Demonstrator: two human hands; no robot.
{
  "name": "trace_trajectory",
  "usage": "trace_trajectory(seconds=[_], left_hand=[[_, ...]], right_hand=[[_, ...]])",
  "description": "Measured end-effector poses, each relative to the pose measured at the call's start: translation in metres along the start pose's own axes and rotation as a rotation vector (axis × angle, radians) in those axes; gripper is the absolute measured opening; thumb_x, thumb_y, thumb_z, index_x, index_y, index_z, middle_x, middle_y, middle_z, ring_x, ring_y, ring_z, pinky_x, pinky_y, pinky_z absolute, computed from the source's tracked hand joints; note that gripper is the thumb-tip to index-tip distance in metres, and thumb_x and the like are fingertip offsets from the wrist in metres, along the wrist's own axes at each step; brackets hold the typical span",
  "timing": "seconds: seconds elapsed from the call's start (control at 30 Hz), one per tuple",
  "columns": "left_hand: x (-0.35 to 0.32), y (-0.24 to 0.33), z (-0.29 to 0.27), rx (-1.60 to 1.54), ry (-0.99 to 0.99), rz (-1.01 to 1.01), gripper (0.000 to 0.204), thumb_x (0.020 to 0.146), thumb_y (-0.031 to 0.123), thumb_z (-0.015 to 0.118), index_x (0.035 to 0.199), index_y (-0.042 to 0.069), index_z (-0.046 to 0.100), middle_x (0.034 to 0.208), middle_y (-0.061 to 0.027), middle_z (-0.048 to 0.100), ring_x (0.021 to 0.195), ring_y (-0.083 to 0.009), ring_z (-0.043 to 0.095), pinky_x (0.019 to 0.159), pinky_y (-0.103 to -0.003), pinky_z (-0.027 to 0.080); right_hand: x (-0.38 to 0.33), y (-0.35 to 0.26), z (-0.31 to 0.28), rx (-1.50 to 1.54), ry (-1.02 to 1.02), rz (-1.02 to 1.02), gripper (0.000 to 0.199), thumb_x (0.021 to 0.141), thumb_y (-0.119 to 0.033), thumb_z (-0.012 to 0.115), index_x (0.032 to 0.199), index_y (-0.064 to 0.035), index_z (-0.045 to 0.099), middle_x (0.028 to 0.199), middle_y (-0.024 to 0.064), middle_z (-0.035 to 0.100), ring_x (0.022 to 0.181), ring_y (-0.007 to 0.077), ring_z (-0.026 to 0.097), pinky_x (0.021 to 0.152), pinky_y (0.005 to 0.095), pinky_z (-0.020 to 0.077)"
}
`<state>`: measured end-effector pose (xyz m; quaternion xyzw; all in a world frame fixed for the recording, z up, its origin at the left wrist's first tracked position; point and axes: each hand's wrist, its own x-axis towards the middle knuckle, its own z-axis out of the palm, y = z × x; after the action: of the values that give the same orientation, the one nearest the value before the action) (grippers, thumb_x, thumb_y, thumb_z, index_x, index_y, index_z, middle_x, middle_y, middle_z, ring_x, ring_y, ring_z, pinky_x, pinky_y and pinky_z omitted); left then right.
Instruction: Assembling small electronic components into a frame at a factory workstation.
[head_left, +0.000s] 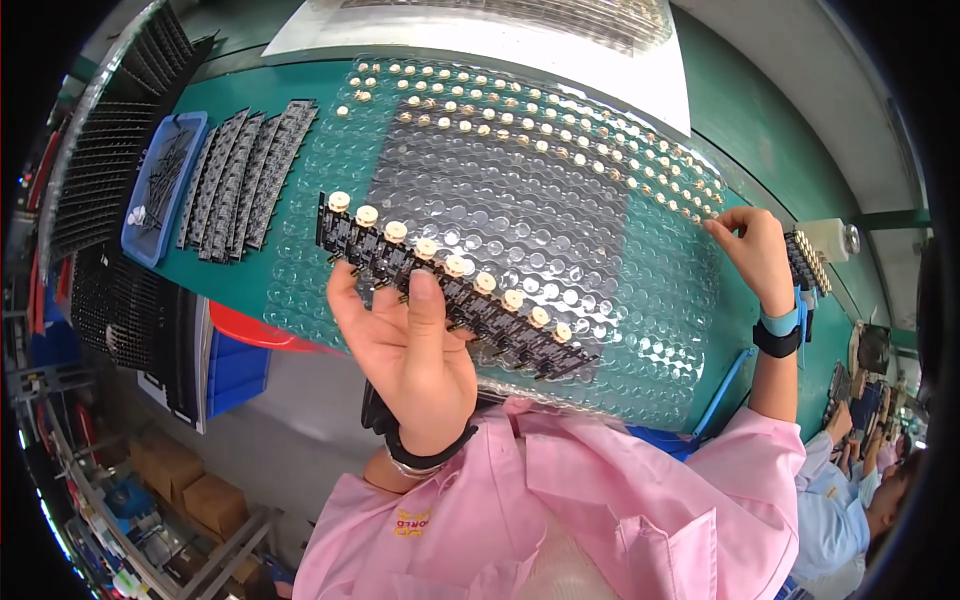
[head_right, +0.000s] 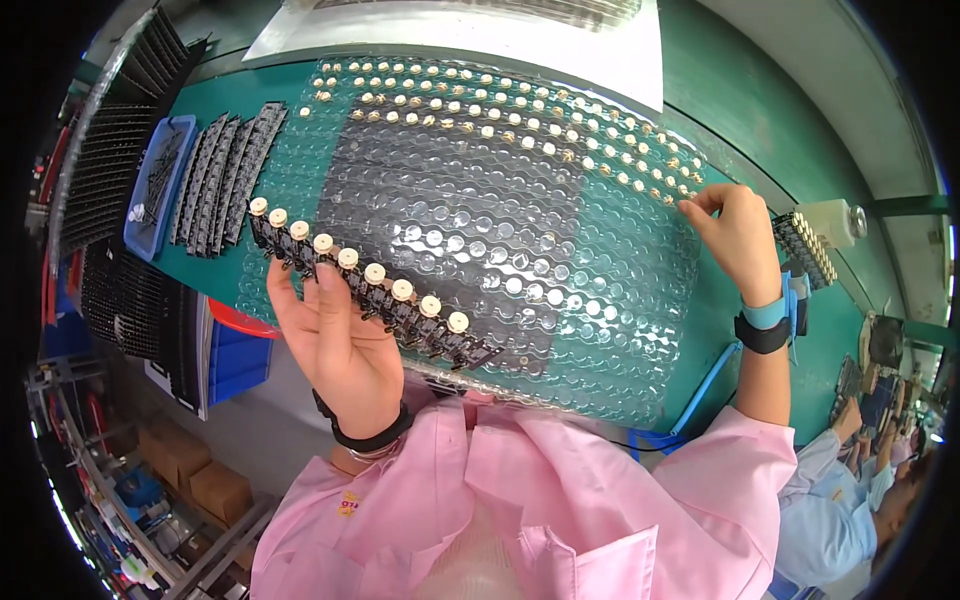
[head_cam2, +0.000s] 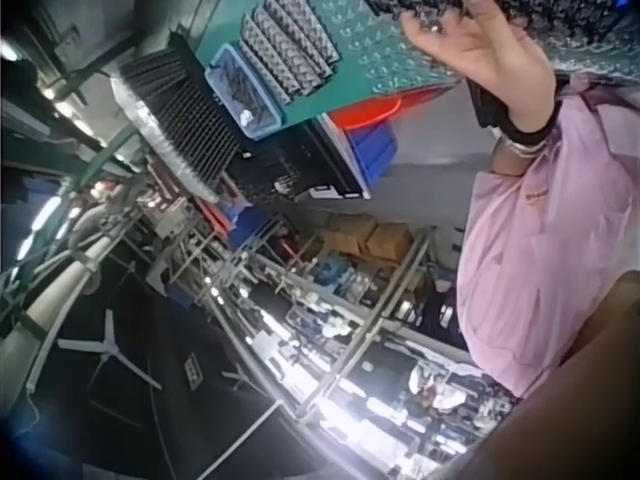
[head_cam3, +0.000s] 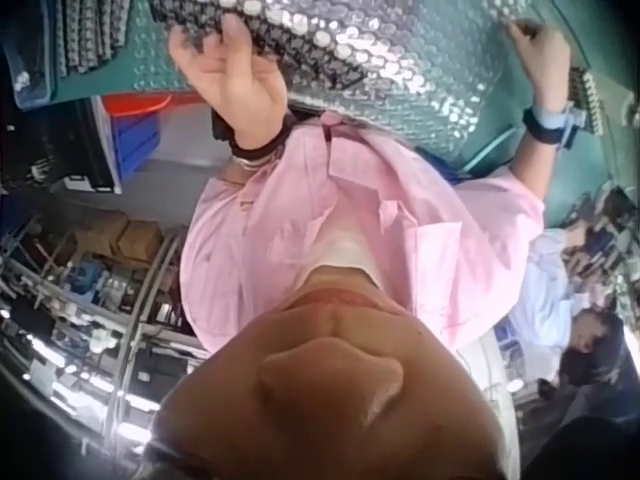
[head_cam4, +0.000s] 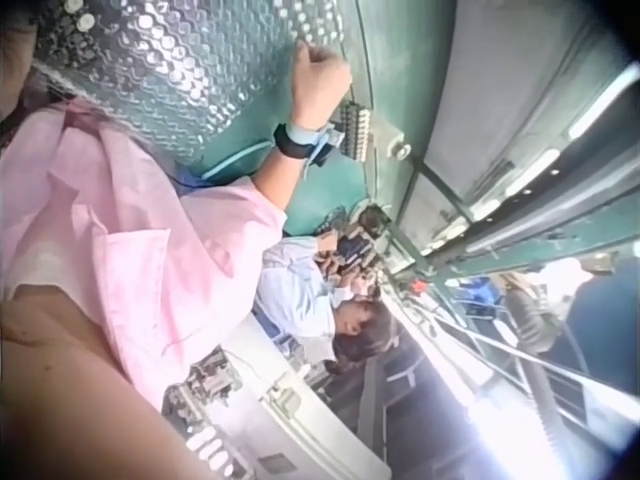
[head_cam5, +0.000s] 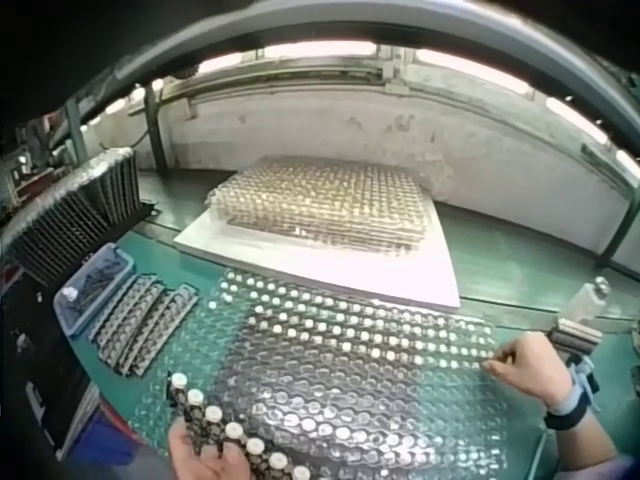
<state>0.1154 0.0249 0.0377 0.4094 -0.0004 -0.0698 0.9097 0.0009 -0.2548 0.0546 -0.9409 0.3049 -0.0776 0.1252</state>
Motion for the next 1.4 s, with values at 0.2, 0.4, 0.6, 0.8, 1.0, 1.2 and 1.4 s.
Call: trace_trajectory(seconds=[0.2, 0.4, 0.6, 0.8, 1.0, 1.2, 1.4], left_hand=[[-0.001, 0.0, -0.001, -0.035, -0.031, -0.011, 0.049, 0.082, 0.003, 0.051, 0.121, 0.007, 0.021, 0.087, -0.003, 0.048, 0.068, -0.0048, 0.049, 0.04, -0.016, 0.044], [-0.003, -0.004, 0.002, -0.028, -0.038, -0.014, 0.049, 0.082, 0.003, 0.052, 0.12, 0.007, 0.021, 0.088, -0.0037, 0.049, 0.069, -0.0051, 0.049, 0.041, -0.016, 0.044], [-0.003, -0.004, 0.005, -0.018, -0.066, -0.027, 0.05, 0.082, 0.003, 0.052, 0.121, 0.007, 0.02, 0.091, -0.0057, 0.049, 0.07, -0.0063, 0.05, 0.041, -0.017, 0.045], [-0.003, -0.006, 0.005, -0.047, -0.053, -0.017, 0.051, 0.082, 0.003, 0.052, 0.12, 0.007, 0.019, 0.092, -0.0064, 0.049, 0.07, -0.0071, 0.051, 0.041, -0.018, 0.045], [-0.003, -0.007, 0.004, -0.044, -0.062, -0.018, 0.049, 0.082, 0.003, 0.052, 0.119, 0.007, 0.02, 0.093, -0.0073, 0.05, 0.072, -0.0085, 0.052, 0.042, -0.018, 0.045], [-0.001, -0.009, 0.006, -0.071, -0.08, -0.025, 0.05, 0.082, 0.003, 0.053, 0.119, 0.007, 0.02, 0.094, -0.0079, 0.05, 0.073, -0.0092, 0.052, 0.044, -0.018, 0.045], [-0.001, -0.01, 0.008, -0.066, -0.062, 0.002, 0.049, 0.082, 0.003, 0.052, 0.119, 0.006, 0.02, 0.096, -0.009, 0.05, 0.075, -0.0098, 0.051, 0.047, -0.018, 0.046]], right_hand=[[-0.005, -0.005, -0.006, 0.011, 0.026, 0.054, 0.019, 0.071, -0.013, 0.061, 0.067, 0.0048, 0.057, 0.052, 0.004, 0.051, 0.048, 0.0084, 0.043, 0.045, 0.0252, 0.0346], [-0.026, -0.057, -0.018, 0.564, -0.276, -0.006, 0.009, 0.071, -0.004, 0.059, 0.068, 0.0038, 0.058, 0.065, 0.0041, 0.056, 0.058, 0.0092, 0.05, 0.054, 0.0225, 0.0399], [-0.027, -0.096, -0.015, 1.05, -0.806, -0.137, 0.005, 0.067, 0.004, 0.062, 0.071, 0.0042, 0.059, 0.074, 0.0102, 0.058, 0.071, 0.0142, 0.055, 0.065, 0.0235, 0.0437], [-0.024, -0.107, -0.007, 1.142, -0.908, -0.181, 0.007, 0.067, 0.004, 0.064, 0.072, 0.0045, 0.058, 0.075, 0.0114, 0.059, 0.073, 0.0159, 0.056, 0.067, 0.0251, 0.0443], [-0.022, -0.105, -0.001, 1.219, -0.95, -0.27, 0.005, 0.072, 0.005, 0.06, 0.076, 0.0046, 0.058, 0.082, 0.0097, 0.059, 0.079, 0.0108, 0.055, 0.07, 0.0212, 0.0461], [-0.019, -0.105, 0.005, 1.352, -0.988, -0.251, 0.008, 0.072, 0.007, 0.059, 0.078, 0.0045, 0.056, 0.084, 0.0099, 0.059, 0.081, 0.0106, 0.056, 0.073, 0.021, 0.0458], [-0.017, -0.109, 0.002, 1.428, -1.106, -0.116, 0.011, 0.073, 0.006, 0.059, 0.084, 0.0051, 0.055, 0.084, 0.0081, 0.059, 0.079, 0.0097, 0.055, 0.069, 0.0197, 0.0454]])
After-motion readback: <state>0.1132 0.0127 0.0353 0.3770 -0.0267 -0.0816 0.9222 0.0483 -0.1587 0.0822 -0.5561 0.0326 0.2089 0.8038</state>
